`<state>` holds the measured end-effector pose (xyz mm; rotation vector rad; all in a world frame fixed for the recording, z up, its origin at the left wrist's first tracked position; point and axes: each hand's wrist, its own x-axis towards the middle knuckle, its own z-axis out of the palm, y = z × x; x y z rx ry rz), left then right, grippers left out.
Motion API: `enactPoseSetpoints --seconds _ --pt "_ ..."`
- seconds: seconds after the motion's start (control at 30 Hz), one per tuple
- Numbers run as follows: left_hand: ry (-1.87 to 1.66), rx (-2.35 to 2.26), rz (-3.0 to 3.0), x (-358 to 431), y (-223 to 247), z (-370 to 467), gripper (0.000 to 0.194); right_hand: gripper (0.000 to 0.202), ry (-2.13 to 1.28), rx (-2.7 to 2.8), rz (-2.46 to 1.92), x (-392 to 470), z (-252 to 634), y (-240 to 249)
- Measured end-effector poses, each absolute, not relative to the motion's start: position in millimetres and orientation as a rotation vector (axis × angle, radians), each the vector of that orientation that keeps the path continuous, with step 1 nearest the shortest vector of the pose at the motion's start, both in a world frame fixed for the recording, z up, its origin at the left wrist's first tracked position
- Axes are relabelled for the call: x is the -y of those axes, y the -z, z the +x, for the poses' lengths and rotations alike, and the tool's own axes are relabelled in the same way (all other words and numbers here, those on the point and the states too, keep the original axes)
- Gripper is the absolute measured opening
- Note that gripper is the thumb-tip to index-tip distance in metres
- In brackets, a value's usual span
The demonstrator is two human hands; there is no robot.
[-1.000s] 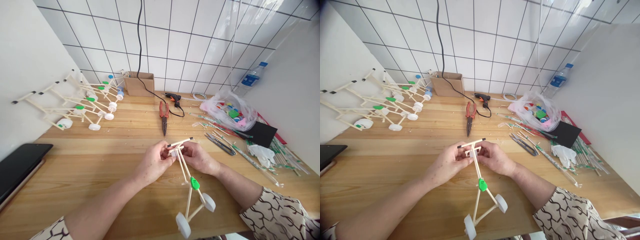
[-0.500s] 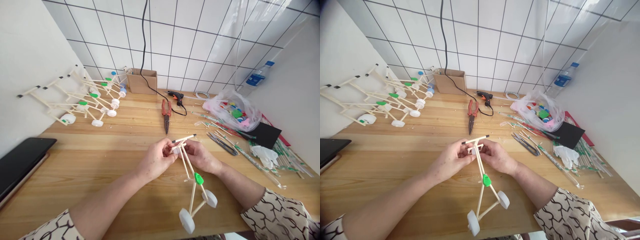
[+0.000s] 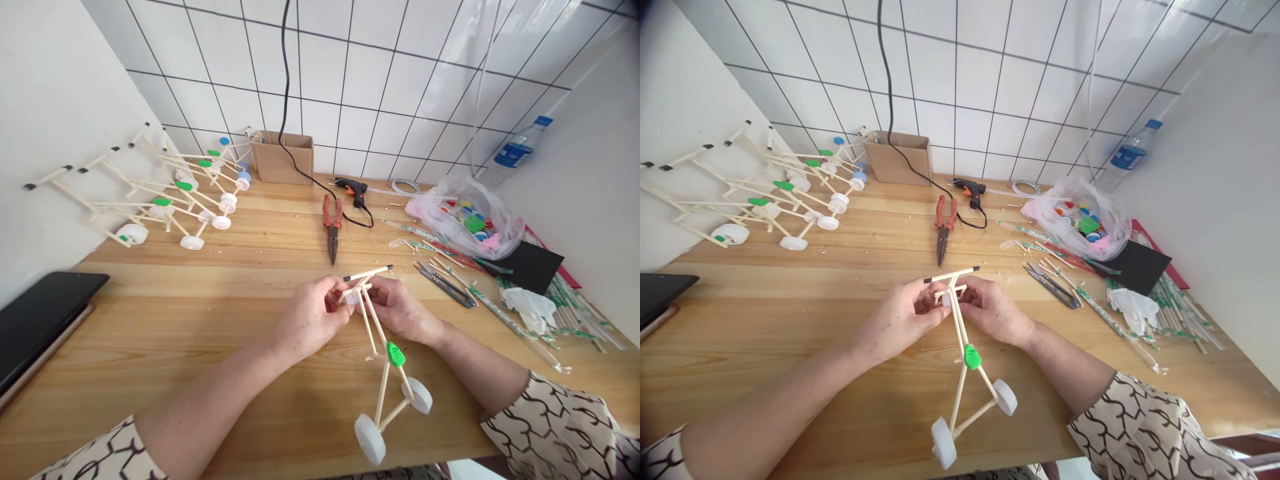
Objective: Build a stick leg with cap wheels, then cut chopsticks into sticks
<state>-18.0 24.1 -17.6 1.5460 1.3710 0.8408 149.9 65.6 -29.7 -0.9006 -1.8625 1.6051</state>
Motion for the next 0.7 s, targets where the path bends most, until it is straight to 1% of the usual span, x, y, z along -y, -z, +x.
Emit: enactPoseSetpoints --seconds 0.3,0.53,0.7 --pt "-0.830 -1.403 1.580 -22.7 17.6 -18.3 0.011 0.028 -1.602 1.837 -0.893 -69.5 151.8 36.3" --pt "-0.842 -1.410 1.573 -24.1 19.3 -19.5 0.014 0.030 -1.584 1.854 -0.912 -68.9 151.2 35.2" --pt "-0.853 -1.429 1.578 -23.3 17.0 -18.9 0.014 0.030 -1.483 1.929 -0.950 -70.0 153.7 37.4"
